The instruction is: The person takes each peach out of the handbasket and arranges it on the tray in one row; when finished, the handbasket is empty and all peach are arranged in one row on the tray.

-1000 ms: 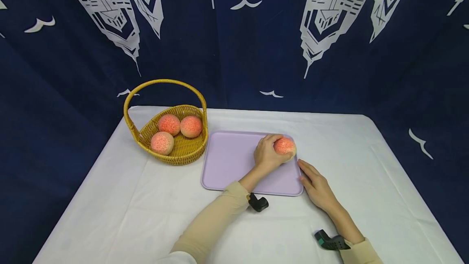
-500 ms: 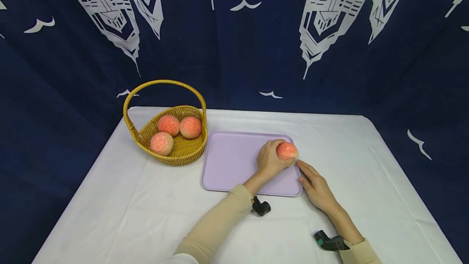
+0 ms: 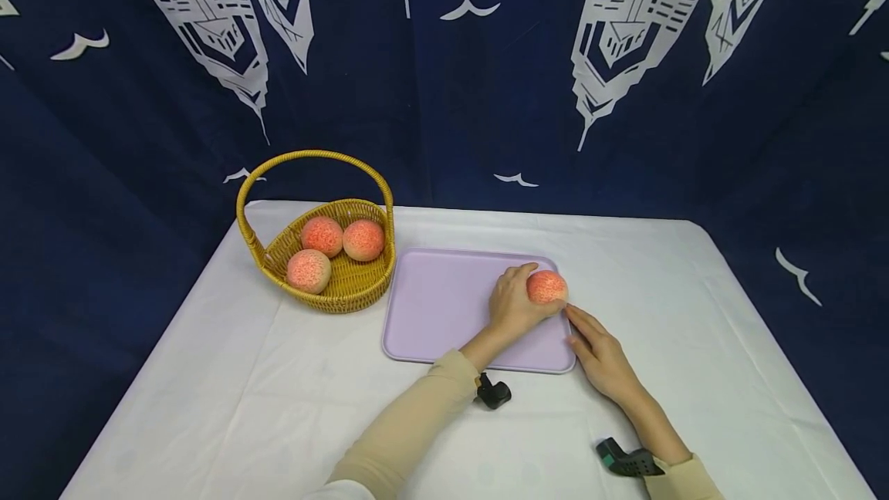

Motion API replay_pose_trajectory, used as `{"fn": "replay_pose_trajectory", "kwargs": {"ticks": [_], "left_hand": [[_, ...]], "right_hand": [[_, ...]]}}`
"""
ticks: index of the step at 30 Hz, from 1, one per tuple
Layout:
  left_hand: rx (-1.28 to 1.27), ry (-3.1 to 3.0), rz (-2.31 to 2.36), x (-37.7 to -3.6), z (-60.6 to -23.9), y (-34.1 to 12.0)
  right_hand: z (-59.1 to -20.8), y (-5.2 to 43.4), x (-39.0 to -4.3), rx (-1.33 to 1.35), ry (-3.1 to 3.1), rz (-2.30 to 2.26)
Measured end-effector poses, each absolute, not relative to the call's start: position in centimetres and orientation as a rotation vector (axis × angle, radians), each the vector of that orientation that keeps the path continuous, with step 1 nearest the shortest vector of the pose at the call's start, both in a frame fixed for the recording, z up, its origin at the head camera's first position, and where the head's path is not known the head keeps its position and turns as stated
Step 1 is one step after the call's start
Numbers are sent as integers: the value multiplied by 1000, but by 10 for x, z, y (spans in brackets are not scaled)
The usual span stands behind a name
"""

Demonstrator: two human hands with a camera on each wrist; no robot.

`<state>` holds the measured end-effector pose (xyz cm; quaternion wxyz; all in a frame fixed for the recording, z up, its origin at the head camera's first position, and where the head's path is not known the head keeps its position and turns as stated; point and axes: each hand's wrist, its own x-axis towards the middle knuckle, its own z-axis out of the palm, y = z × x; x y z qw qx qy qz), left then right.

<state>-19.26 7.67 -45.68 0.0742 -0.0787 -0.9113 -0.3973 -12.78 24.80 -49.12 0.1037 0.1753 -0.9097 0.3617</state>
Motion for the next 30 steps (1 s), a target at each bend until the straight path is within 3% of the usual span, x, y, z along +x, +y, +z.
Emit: {"fn": "replay_pose_trajectory", "kwargs": {"ticks": [6, 12, 22, 30], "left_hand": [[-342, -2682, -1210, -180, -439, 49], [-406, -2460, -1217, -159, -417, -9], [-34, -2156, -1219, -157, -393, -132], [338, -2077, -1228, -163, -399, -205]], "right_hand": [[-490, 249, -128, 510, -2689, 1064], [-492, 250, -130, 515, -2698, 1075], [-492, 251, -128, 519, -2688, 1067], [-492, 251, -128, 527, -2694, 1076]]}}
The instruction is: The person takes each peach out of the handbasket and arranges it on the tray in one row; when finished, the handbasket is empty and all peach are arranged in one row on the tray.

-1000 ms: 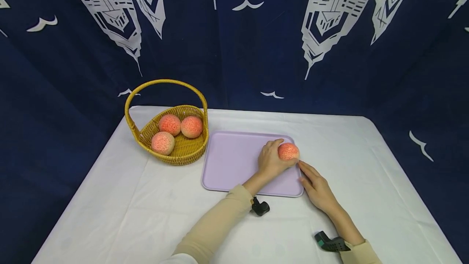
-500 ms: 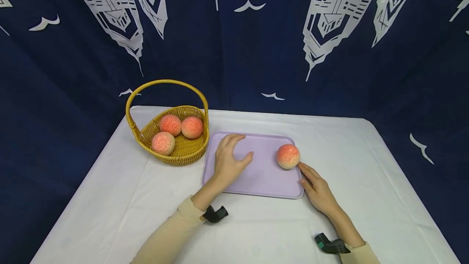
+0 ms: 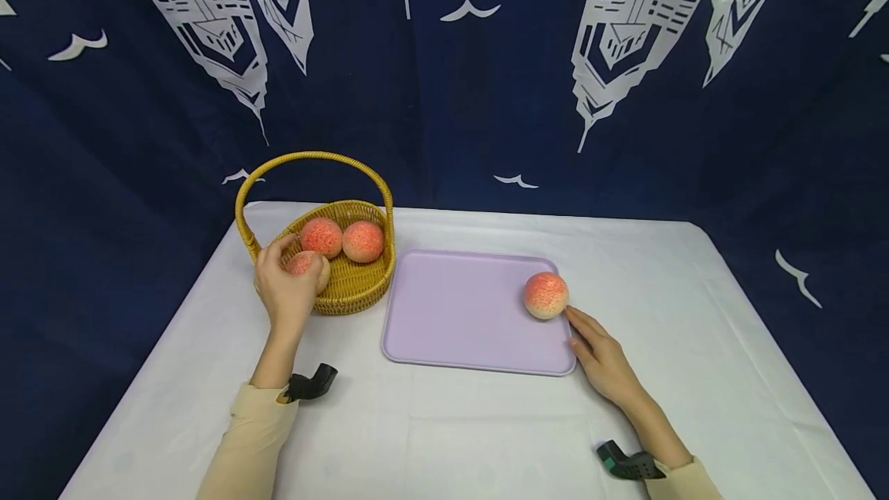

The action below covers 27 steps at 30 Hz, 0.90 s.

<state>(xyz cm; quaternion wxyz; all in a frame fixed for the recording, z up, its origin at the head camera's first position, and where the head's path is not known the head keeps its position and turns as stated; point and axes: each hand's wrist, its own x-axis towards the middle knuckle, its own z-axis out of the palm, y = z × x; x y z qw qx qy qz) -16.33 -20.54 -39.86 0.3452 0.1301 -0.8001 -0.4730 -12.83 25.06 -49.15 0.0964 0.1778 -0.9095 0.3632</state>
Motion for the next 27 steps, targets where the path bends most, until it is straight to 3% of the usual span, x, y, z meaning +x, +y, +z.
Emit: {"fn": "replay_pose_trajectory", "kwargs": {"ticks": [13, 27], "left_hand": [[572, -2286, -1215, -172, -418, -240], [511, -2486, -1177, -178, -426, -243]], "right_hand": [[-493, 249, -127, 506, -2702, 1081], [-492, 248, -128, 513, -2700, 1071]]}}
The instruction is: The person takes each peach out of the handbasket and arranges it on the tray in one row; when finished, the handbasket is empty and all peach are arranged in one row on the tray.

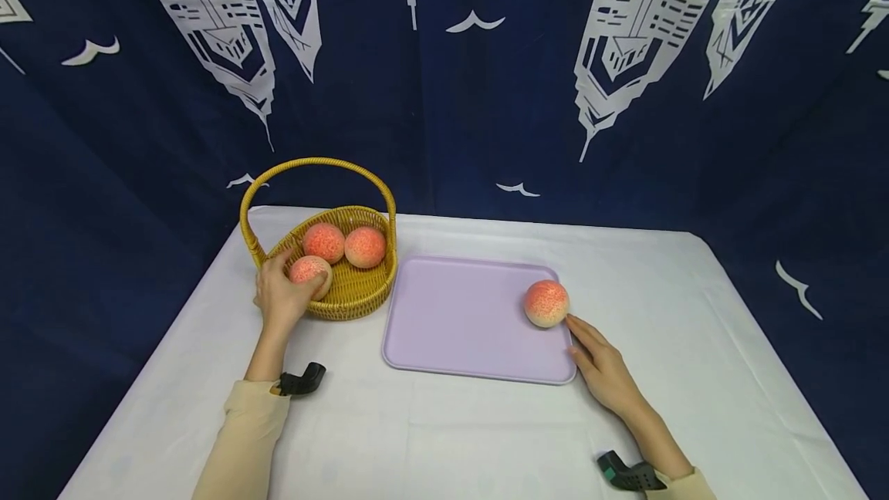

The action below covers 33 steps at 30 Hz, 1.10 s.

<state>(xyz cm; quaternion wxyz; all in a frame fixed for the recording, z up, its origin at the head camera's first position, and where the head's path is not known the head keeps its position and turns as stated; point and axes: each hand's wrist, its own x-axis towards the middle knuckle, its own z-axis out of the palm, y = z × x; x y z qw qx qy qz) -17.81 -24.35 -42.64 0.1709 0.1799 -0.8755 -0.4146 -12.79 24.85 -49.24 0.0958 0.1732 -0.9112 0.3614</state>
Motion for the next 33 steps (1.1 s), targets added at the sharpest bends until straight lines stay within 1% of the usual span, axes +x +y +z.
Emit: {"fn": "replay_pose_trajectory", "kwargs": {"ticks": [7, 20, 33], "left_hand": [[427, -2580, -1131, -180, -433, -245], [463, -2550, -1060, -179, -431, -243], [242, -2397, -1018, -168, -403, -236]], "right_hand": [[-493, 248, -127, 510, -2698, 1065], [-492, 249, -127, 525, -2684, 1045], [-493, 249, -127, 513, -2700, 1046]]}}
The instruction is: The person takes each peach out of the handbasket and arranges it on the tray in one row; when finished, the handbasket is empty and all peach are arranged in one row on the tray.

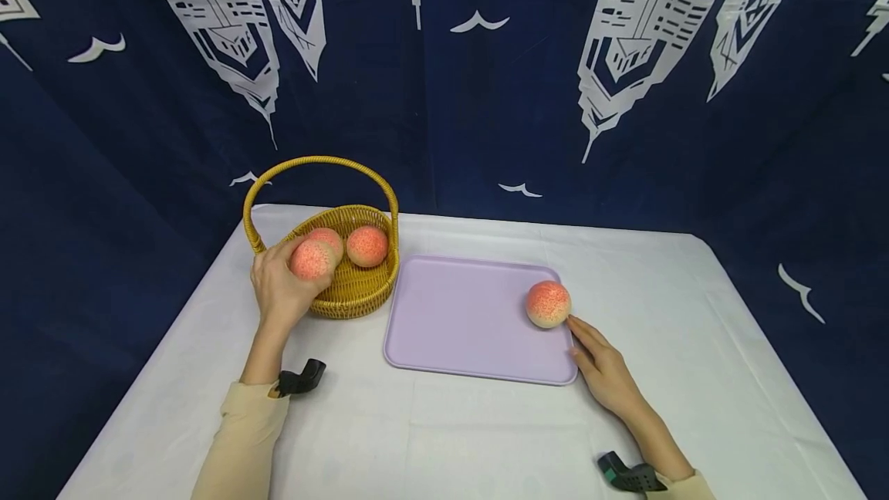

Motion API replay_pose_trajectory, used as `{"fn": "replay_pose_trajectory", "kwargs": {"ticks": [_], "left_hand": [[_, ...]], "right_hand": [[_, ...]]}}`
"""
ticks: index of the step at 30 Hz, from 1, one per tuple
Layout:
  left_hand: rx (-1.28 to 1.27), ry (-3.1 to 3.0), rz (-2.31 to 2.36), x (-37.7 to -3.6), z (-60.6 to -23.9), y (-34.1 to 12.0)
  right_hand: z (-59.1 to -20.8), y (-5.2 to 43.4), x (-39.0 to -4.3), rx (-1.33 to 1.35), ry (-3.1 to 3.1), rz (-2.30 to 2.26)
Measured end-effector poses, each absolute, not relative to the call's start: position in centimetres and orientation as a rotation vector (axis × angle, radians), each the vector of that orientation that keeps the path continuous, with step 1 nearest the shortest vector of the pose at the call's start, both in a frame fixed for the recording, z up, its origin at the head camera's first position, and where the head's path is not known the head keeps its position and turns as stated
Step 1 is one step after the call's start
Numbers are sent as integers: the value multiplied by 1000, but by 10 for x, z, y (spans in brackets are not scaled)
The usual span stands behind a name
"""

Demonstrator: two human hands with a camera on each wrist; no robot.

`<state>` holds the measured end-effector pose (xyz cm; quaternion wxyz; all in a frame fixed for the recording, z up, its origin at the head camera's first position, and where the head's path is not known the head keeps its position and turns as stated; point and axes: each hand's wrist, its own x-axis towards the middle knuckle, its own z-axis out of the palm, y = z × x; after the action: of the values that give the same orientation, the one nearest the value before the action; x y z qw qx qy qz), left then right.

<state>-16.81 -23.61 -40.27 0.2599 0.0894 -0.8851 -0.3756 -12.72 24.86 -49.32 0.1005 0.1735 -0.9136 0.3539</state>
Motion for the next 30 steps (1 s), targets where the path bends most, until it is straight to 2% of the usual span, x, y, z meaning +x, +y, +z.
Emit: {"fn": "replay_pose_trajectory", "kwargs": {"ticks": [13, 23, 30], "left_hand": [[91, -2374, -1246, -155, -380, -200], [-100, -2430, -1358, -162, -388, -131], [-144, -2442, -1412, -177, -403, -78]], "right_hand": [[-492, 249, -126, 516, -2695, 1048], [-492, 250, -126, 509, -2697, 1049], [-492, 248, -126, 514, -2678, 1056]]}}
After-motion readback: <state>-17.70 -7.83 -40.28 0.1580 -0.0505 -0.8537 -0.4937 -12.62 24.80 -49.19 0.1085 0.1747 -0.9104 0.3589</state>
